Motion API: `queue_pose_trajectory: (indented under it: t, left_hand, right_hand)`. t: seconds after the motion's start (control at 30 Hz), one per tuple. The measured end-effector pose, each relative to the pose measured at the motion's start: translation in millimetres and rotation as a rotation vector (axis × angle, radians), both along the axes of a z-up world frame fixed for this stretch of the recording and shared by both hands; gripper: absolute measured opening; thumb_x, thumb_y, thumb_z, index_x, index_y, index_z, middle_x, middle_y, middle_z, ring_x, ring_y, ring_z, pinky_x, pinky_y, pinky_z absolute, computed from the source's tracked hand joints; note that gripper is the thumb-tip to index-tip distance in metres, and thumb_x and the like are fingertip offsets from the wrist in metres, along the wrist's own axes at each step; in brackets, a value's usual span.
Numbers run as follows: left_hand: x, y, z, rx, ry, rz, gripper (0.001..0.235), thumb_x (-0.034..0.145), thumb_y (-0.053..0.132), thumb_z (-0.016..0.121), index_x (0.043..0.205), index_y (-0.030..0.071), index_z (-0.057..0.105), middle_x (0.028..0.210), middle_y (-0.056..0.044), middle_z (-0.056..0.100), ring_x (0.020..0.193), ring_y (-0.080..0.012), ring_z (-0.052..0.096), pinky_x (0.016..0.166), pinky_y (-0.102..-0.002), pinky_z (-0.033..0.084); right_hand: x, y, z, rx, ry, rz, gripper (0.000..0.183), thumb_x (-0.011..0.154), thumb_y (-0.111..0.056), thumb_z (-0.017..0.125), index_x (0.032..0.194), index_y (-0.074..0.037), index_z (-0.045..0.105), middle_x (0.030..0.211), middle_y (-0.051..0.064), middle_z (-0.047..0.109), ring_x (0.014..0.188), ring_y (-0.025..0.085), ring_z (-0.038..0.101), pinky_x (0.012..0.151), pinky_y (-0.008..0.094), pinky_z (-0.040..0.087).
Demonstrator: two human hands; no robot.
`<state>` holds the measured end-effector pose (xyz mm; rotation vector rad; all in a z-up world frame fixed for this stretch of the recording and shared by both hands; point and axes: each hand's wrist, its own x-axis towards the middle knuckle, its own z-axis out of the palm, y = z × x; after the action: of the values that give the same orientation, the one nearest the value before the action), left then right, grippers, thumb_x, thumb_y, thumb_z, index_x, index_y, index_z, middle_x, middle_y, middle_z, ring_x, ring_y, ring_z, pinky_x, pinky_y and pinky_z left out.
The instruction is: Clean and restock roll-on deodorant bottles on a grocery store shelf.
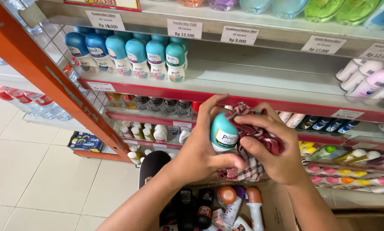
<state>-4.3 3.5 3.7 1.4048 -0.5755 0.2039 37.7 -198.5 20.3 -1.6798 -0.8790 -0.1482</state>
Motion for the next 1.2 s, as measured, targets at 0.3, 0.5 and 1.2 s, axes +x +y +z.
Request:
queue_pose_trajectory:
  t: [0.3,0.5,1.2]
  left_hand:
    - [-2,5,1,0.304,0.031,0.115,0.12,0.082,0.052,0.083,0.165,0.006,0.012,0.147,-0.025,0.059,0.133,-0.0261,0.065,0.108,-0.038,0.054]
    - [4,1,-12,-0.086,0.301,-0.159,0.099,0.079,0.046,0.085,0.144,0.008,0.021,0.118,-0.012,0.055,0.096,-0.0152,0.06,0.078,-0.031,0.056]
    - [23,-11,-22,-0.234,0.454,0.166,0.052,0.112,0.043,0.036,0.119,0.002,0.066,0.101,-0.004,0.068,0.089,-0.0067,0.059,0.082,-0.024,0.051]
  right_hand:
    - [0,5,25,-0.213,-0.085,0.136,0.063,0.081,-0.017,0.081,0.139,-0.001,0.063,0.142,0.015,0.064,0.135,0.026,0.057,0.117,0.039,0.038]
    - [5,-1,5,-0.061,-0.163,0.027,0.047,0.081,-0.007,0.084,0.126,-0.004,0.072,0.128,0.01,0.074,0.122,0.023,0.069,0.109,0.036,0.054]
    - [2,29,-1,-0.063,-0.127,-0.073,0.063,0.099,-0.033,0.072,0.152,-0.007,0.051,0.149,0.015,0.06,0.138,0.025,0.061,0.118,0.036,0.047]
